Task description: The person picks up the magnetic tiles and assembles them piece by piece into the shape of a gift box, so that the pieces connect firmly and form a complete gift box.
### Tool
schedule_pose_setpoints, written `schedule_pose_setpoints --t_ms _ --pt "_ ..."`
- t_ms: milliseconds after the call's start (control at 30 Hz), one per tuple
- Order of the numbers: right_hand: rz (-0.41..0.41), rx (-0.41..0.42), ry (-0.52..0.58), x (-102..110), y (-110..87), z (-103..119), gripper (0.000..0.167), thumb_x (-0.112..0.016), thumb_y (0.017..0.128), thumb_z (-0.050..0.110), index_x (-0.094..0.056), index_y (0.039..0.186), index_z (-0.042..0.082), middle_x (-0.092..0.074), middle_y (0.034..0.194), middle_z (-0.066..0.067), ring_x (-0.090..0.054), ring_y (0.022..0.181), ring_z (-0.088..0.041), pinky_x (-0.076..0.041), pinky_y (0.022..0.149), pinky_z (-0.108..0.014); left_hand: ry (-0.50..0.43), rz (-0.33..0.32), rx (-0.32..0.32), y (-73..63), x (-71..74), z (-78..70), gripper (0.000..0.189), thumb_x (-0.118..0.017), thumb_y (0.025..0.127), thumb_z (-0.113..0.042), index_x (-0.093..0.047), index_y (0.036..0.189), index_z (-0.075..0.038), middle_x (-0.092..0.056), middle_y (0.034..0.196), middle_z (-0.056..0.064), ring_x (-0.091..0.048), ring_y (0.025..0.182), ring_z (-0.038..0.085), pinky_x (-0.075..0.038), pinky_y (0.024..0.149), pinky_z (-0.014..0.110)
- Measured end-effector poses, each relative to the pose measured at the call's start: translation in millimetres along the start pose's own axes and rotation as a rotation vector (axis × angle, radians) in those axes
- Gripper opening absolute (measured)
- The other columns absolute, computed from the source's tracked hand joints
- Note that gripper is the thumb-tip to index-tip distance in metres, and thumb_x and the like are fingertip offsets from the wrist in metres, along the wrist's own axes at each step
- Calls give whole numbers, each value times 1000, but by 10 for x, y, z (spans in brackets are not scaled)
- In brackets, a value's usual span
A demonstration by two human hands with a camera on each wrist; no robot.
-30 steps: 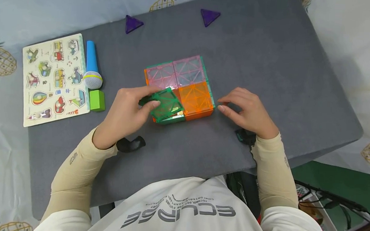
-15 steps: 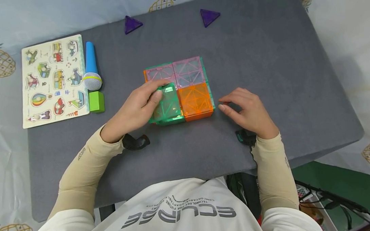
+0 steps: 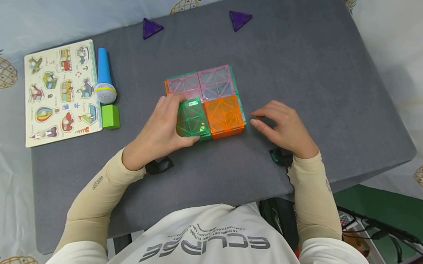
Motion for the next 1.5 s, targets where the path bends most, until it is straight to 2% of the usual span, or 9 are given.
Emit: schedule_pose_setpoints --t_ms 167,367,500,700,867,1067,1267,1400,1500 --pt "41 -25 -22 3 11 -7 20 -75 78 1 -73 98 4 -70 91 -6 -57 87 -10 -39 84 -14 75 19 58 -21 -9 43 85 -92 55 -41 -56 122 -3 -46 128 14 -39 111 34 -37 84 47" --pt "27 -21 -17 -11 16 -13 21 -75 78 0 -73 98 5 -70 90 -5 -57 86 -11 -39 83 -14 103 112 115 -11 -21 72 83 -91 56 -46 -61 122 -5 -47 125 11 -40 110 31 -35 81 44" --pt "11 -15 -7 -20 22 -10 21 -76 78 2 -74 98 6 -70 90 -5 -57 85 -11 -39 84 -14 115 159 122 -3 -24 82 83 -89 58 -49 -61 123 -5 -47 124 9 -39 112 32 -35 81 43" --pt "5 -9 -5 -30 27 -27 19 -76 79 3 -74 97 7 -70 90 -5 -58 85 -12 -39 83 -14 118 180 104 1 -32 82 79 -87 61 -51 -62 122 -7 -46 121 7 -38 110 31 -33 80 44" --pt "32 -9 -20 -27 37 -33 18 -75 80 4 -73 98 5 -70 91 -5 -57 86 -9 -40 83 -15 101 152 114 -23 -63 80 78 -85 65 -50 -62 125 -7 -47 120 7 -38 107 30 -31 82 46" --pt "34 -11 -19 -33 44 -30 19 -75 80 3 -73 98 6 -70 91 -5 -57 86 -9 -40 82 -15 48 114 139 -47 -74 99 89 -88 61 -49 -56 134 -10 -45 126 9 -36 110 30 -31 83 46" --pt "31 7 -5 -40 60 16 20 -75 80 4 -74 99 7 -70 91 -4 -58 85 -12 -40 83 -15 -118 75 141 -121 -109 179 96 -88 58 -47 -48 140 -17 -38 130 9 -30 118 33 -29 87 47" --pt "69 61 -24 22 121 44 19 -74 81 6 -74 100 6 -69 90 -4 -58 83 -15 -40 81 -16 -201 0 125 -169 -69 301 93 -64 67 -68 -47 141 -12 -34 132 14 -25 122 35 -25 99 52" --pt "90 107 -64 114 214 50 17 -73 83 8 -74 99 4 -69 89 -6 -57 81 -18 -39 79 -18 -228 -59 151 -179 5 382 96 -47 71 -76 -48 139 -9 -35 131 15 -25 121 35 -26 102 50"
Point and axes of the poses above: each hand's wrist, its own y-axis towards the middle knuckle, its own x-axis out of the back of the hand, z = x × y, the point moved 3 cm from there along y, towards the middle knuckle
